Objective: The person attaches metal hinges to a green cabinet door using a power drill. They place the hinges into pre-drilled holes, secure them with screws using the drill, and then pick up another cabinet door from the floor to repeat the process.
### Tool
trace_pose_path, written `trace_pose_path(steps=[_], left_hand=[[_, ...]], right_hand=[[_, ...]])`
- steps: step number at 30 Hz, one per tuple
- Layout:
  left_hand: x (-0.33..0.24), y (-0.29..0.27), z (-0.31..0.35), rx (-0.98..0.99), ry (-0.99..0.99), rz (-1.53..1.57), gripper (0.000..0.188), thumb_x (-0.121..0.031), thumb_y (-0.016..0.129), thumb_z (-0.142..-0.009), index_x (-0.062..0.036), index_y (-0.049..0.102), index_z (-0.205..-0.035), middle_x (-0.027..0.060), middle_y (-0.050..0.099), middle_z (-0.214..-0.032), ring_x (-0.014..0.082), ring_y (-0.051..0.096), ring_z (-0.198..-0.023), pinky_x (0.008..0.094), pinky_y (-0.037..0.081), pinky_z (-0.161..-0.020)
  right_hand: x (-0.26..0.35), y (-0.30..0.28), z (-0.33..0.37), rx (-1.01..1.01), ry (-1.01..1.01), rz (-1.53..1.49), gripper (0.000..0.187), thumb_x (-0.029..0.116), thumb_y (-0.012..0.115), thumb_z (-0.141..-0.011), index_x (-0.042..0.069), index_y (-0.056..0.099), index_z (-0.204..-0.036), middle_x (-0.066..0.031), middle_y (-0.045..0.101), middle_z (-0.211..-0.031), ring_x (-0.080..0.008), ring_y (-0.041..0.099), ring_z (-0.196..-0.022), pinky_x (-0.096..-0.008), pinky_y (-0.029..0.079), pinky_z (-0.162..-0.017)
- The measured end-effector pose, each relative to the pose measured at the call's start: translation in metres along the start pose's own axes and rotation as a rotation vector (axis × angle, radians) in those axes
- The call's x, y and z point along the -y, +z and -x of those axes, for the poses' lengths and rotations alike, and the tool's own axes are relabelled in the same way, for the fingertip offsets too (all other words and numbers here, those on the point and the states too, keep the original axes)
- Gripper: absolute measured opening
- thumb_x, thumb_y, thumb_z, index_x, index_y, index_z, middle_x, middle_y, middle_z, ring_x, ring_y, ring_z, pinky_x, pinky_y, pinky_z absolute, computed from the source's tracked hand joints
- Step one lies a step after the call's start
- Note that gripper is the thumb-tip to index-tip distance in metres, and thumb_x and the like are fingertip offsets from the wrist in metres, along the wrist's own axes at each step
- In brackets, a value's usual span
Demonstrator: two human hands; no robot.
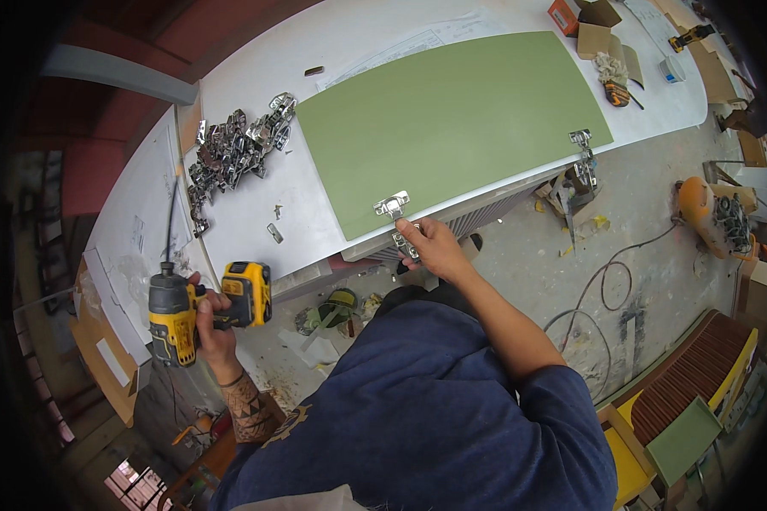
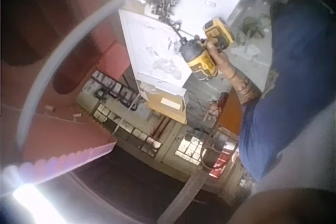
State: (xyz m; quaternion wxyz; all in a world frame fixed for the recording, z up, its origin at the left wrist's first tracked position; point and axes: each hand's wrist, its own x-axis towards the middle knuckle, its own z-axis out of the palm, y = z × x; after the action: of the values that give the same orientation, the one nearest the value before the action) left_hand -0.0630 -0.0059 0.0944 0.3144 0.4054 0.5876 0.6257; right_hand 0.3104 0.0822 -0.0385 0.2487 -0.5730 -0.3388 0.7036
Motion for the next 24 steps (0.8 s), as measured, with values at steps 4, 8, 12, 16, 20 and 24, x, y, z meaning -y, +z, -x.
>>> trace_pose_path(steps=[4,8,12,16,20,24], left_hand=[[-0.019,0.019,0.016,0.243,-0.142,-0.136,0.055,-0.019,0.068,-0.095,0.0109,0.053,-0.139,0.0048,0.065,-0.089,0.014,0.061,-0.081,0.0305,0.05,-0.082],[-0.033,0.036,0.026,0.356,-0.384,-0.26,0.057,-0.021,0.073,-0.094,0.0077,0.055,-0.14,0.004,0.066,-0.091,0.0125,0.061,-0.082,0.03,0.05,-0.085],[-0.041,0.042,0.025,0.471,-0.454,-0.365,0.048,-0.018,0.073,-0.095,0.0028,0.061,-0.136,0.0032,0.068,-0.094,0.0118,0.063,-0.083,0.0291,0.051,-0.081],[-0.048,0.041,0.017,0.601,-0.493,-0.546,0.026,-0.013,0.075,-0.095,-0.0026,0.071,-0.119,0.0037,0.072,-0.096,0.0123,0.066,-0.081,0.0284,0.054,-0.074],[-0.06,0.054,0.004,0.752,-0.354,-0.695,0.024,-0.009,0.078,-0.092,-0.0025,0.07,-0.114,0.0046,0.073,-0.096,0.014,0.07,-0.084,0.0306,0.058,-0.076],[-0.08,0.082,-0.011,0.735,-0.494,-0.776,0.03,-0.028,0.082,-0.09,-0.0047,0.076,-0.108,0.009,0.077,-0.099,0.0212,0.074,-0.089,0.0347,0.057,-0.081]], right_hand=[[-0.001,-0.003,-0.001,0.038,0.015,0.022,0.057,0.052,0.063,-0.102,-0.004,0.063,-0.113,-0.0074,0.069,-0.089,-0.0132,0.072,-0.075,-0.0266,0.061,-0.061],[-0.004,0.001,-0.001,0.002,0.0,-0.009,0.056,0.05,0.064,-0.103,-0.005,0.062,-0.113,-0.0066,0.068,-0.086,-0.0121,0.07,-0.071,-0.026,0.059,-0.06],[-0.011,-0.001,-0.006,0.001,-0.042,-0.02,0.058,0.05,0.064,-0.103,-0.007,0.063,-0.112,-0.0075,0.067,-0.081,-0.012,0.068,-0.065,-0.0264,0.057,-0.057],[-0.003,-0.003,-0.003,0.006,-0.055,0.057,0.062,0.052,0.063,-0.102,-0.009,0.064,-0.109,-0.0092,0.066,-0.076,-0.0142,0.068,-0.062,-0.0288,0.057,-0.056],[-0.004,-0.004,-0.003,0.013,-0.084,0.05,0.063,0.053,0.063,-0.102,-0.01,0.065,-0.108,-0.0101,0.067,-0.074,-0.0155,0.069,-0.062,-0.03,0.056,-0.056],[-0.002,-0.006,-0.003,0.047,-0.05,0.068,0.055,0.047,0.063,-0.104,-0.007,0.062,-0.11,-0.0075,0.067,-0.08,-0.0113,0.067,-0.066,-0.0266,0.058,-0.059]])
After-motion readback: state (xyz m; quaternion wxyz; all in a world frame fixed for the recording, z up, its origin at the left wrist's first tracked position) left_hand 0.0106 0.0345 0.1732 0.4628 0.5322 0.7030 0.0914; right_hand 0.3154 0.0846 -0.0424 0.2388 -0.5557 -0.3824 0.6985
